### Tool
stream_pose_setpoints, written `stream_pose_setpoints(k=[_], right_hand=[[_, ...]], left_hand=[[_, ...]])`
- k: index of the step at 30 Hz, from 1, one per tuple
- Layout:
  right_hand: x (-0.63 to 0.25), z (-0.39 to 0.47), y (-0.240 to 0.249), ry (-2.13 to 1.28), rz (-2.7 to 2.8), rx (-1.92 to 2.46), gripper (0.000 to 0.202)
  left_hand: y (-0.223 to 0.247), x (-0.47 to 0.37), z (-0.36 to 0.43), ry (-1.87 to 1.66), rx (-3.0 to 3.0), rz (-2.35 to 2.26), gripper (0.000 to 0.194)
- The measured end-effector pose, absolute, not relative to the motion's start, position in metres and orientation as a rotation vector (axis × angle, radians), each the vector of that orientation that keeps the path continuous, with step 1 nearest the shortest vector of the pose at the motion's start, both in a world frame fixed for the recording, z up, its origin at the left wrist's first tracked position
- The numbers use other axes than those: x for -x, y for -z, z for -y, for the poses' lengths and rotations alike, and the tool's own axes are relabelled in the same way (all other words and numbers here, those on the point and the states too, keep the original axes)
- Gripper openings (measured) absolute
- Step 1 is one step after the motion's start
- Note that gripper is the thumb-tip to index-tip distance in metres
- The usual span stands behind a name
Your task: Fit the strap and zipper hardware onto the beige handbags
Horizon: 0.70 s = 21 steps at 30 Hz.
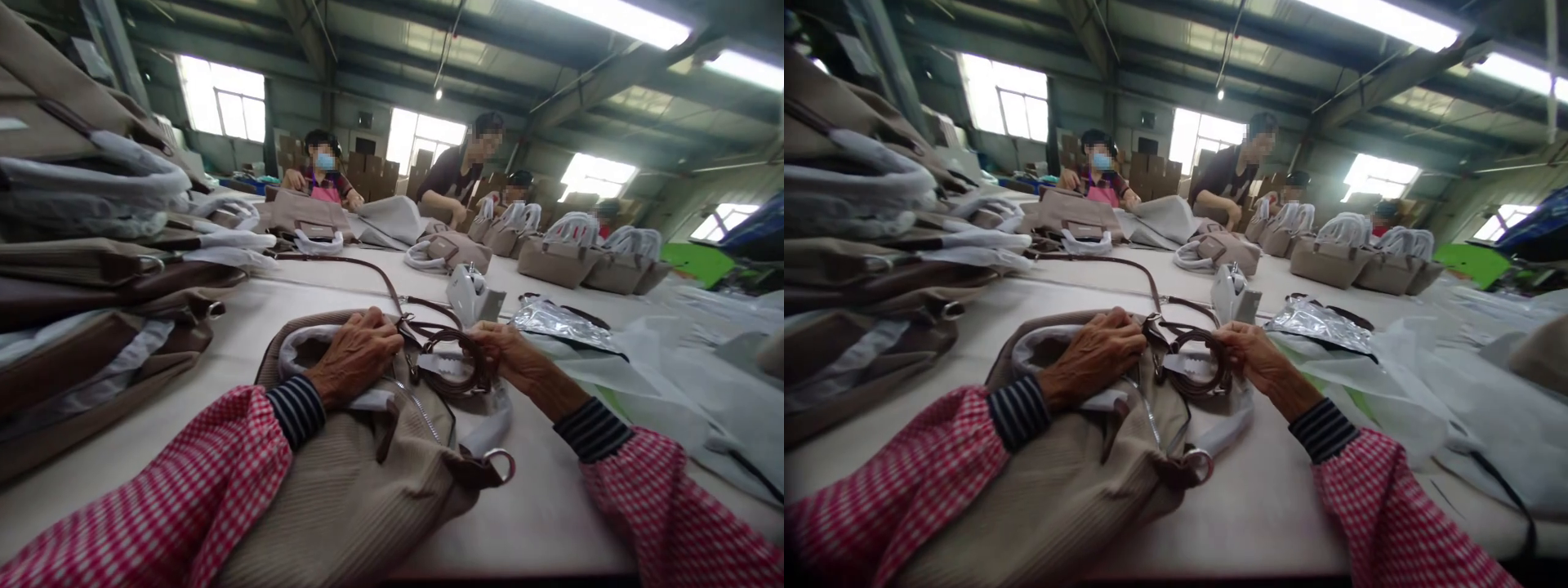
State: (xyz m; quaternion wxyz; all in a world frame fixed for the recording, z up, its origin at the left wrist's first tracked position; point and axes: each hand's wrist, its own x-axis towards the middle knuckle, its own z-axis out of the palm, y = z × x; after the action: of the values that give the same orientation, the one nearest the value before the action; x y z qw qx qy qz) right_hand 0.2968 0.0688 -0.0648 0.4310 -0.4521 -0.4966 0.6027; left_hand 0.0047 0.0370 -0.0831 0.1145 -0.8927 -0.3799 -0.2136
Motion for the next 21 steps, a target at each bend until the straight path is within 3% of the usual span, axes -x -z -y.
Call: stream_pose_setpoints(k=[4,10,16,21], right_hand=[[-0.289,-0.08,0.063,-1.247,1.434,1.257,0.035],[-0.296,-0.071,0.051,-0.479,1.842,1.204,0.02],[-0.287,-0.008,0.039,-0.694,2.185,1.239,0.019],[-0.255,-0.004,0.044,-0.437,2.38,1.072,0.01]], left_hand=[[0.083,-0.005,-0.037,0.617,2.619,1.093,0.015],[0.084,-0.004,-0.039,0.636,2.696,1.065,0.018],[0.08,-0.005,-0.036,0.606,2.691,0.901,0.01],[0.08,-0.005,-0.039,0.586,2.73,0.87,0.01]])
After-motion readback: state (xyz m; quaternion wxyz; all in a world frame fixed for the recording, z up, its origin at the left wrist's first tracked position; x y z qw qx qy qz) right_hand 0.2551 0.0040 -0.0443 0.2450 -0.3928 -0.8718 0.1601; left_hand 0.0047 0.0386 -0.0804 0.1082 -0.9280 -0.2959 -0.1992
